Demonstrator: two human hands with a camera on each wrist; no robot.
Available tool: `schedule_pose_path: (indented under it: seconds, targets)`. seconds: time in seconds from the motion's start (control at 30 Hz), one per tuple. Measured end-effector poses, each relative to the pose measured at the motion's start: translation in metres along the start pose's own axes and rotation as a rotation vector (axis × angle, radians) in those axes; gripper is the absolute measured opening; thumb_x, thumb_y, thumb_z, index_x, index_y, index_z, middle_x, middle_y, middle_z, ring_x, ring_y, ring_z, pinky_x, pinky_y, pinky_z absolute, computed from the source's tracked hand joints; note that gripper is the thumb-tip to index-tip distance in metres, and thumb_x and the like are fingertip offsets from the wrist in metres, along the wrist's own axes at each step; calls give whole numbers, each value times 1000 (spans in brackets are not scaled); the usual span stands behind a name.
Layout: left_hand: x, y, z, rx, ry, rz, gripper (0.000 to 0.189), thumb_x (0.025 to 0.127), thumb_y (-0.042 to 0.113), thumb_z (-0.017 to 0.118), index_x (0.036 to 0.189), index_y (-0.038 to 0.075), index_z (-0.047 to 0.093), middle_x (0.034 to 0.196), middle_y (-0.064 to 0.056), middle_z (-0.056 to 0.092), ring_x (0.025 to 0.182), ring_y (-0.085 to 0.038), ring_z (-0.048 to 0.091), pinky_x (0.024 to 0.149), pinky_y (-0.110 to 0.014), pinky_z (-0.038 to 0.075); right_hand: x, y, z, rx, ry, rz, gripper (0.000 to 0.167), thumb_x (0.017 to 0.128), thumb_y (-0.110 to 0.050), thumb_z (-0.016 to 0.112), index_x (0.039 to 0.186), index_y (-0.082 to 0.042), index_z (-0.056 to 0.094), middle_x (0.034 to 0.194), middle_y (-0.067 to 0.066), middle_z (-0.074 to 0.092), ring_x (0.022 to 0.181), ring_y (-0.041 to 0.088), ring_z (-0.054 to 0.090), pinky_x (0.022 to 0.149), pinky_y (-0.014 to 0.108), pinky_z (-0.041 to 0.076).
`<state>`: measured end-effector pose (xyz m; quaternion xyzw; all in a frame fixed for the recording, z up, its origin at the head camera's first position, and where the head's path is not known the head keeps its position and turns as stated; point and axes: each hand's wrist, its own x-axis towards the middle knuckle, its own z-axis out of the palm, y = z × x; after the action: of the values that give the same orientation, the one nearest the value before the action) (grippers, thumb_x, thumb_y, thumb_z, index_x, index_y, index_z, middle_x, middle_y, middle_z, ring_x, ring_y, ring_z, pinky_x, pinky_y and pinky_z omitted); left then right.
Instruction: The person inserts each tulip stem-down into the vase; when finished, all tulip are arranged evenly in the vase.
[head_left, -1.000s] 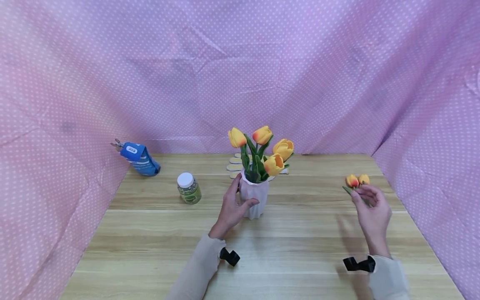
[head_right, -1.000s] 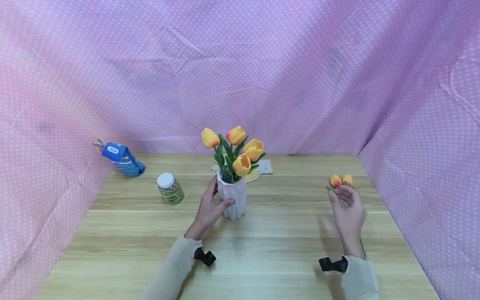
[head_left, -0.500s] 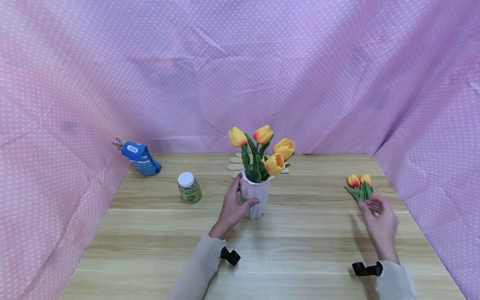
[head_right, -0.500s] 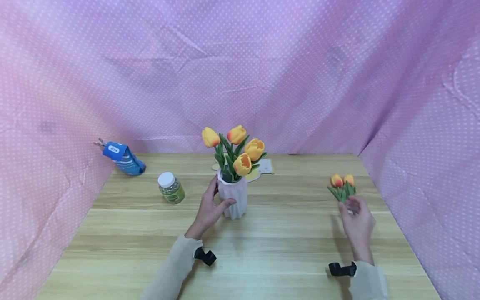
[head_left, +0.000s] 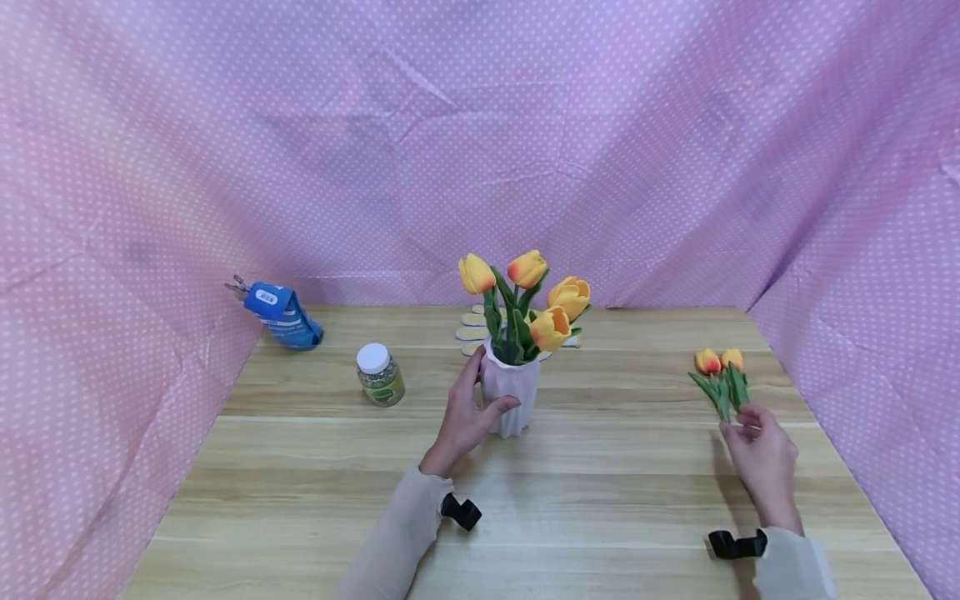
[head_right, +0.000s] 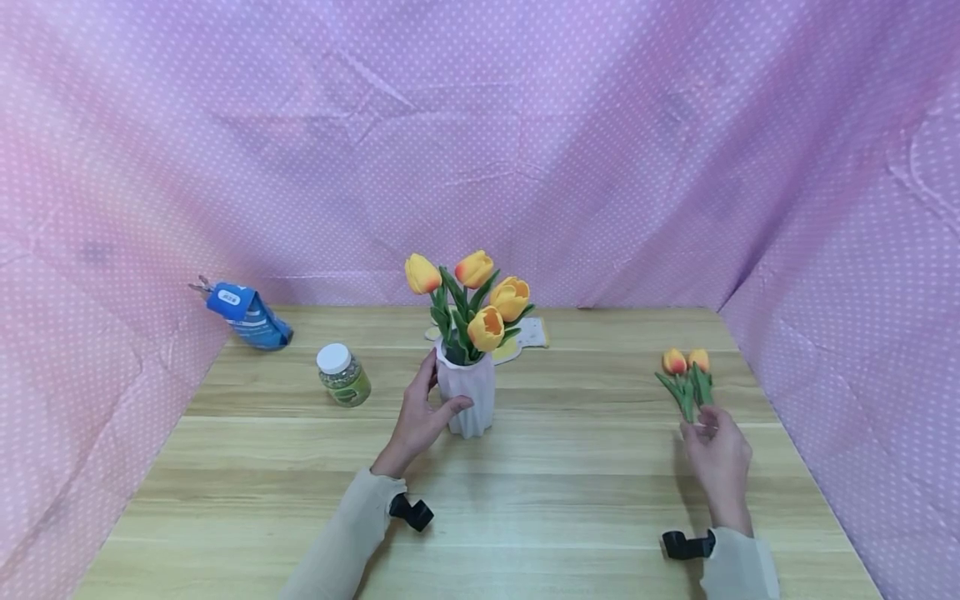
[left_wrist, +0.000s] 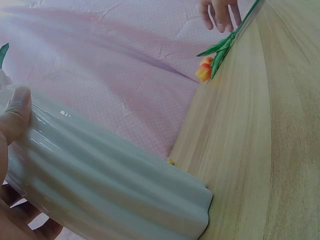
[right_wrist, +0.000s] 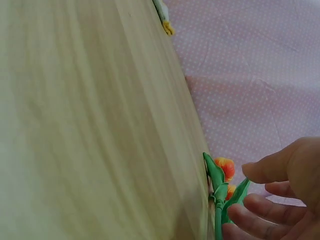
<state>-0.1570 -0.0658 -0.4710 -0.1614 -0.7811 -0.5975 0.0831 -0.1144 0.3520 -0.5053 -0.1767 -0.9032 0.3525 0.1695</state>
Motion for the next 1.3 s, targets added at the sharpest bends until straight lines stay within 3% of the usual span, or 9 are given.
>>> schedule_pose_path:
  seconds: [0.27, 0.33, 0.4, 0.5, 0.6, 0.93, 1.3]
  targets:
    - [0, 1, 0, -2, 4, -11, 90, 85, 25, 80, 158, 10, 29, 151, -12, 51, 133, -31, 53, 110, -53, 46, -1, 6, 0, -85, -43, -68, 40, 88, -5, 69, 123, 12, 57, 109, 36, 67, 69, -25, 37, 61, -1, 34]
    - [0, 0, 1, -2, 4, -11, 90, 85, 25, 80, 158, 10, 29, 151, -13, 50, 133, -31, 53, 110, -53, 46, -2, 6, 0, -127, -54, -64, 41, 88, -6, 68, 123, 11, 57, 108, 34, 68, 69, -11, 54, 66, 10, 44]
    - [0, 0, 1, -3, 3, -9, 90, 85, 26, 80, 158, 10, 28, 152, -13, 49, 134, -31, 53, 110, -53, 46, -2, 6, -1, -155, -73, -53, 42, 88, -7, 67, 124, 12, 56, 108, 35, 68, 75, 15, 68, 74, 28, 53]
    - [0, 0, 1, 2, 2, -4, 90, 86, 27, 79, 158, 10, 28, 153, -13, 49, 134, -32, 53, 110, -53, 46, -2, 6, -2, -177, -112, -39, 44, 90, -7, 65, 127, 15, 54, 111, 36, 67, 97, 48, 66, 84, 55, 52]
    - [0, 1, 0, 12, 2, 2, 90, 86, 28, 79, 158, 9, 28, 153, -13, 48, 134, -31, 53, 110, -52, 46, -2, 6, -5, -213, -159, -10, 47, 93, -11, 62, 129, 16, 51, 114, 36, 66, 104, 51, 64, 88, 61, 50]
    - [-1, 0, 0, 17, 2, 13, 90, 86, 31, 78, 158, 8, 28, 153, -14, 48, 134, -32, 53, 110, -52, 47, 1, 2, -11, -333, -279, 35, 46, 94, -19, 61, 123, 15, 56, 115, 38, 63, 103, 53, 60, 78, 58, 51]
    - [0, 1, 0, 16, 0, 5, 90, 86, 28, 79, 158, 9, 28, 152, -13, 49, 133, -31, 53, 110, -51, 47, 5, -1, -12, -372, -326, 58, 32, 94, -17, 60, 113, 8, 67, 104, 32, 65, 86, 44, 64, 57, 43, 48]
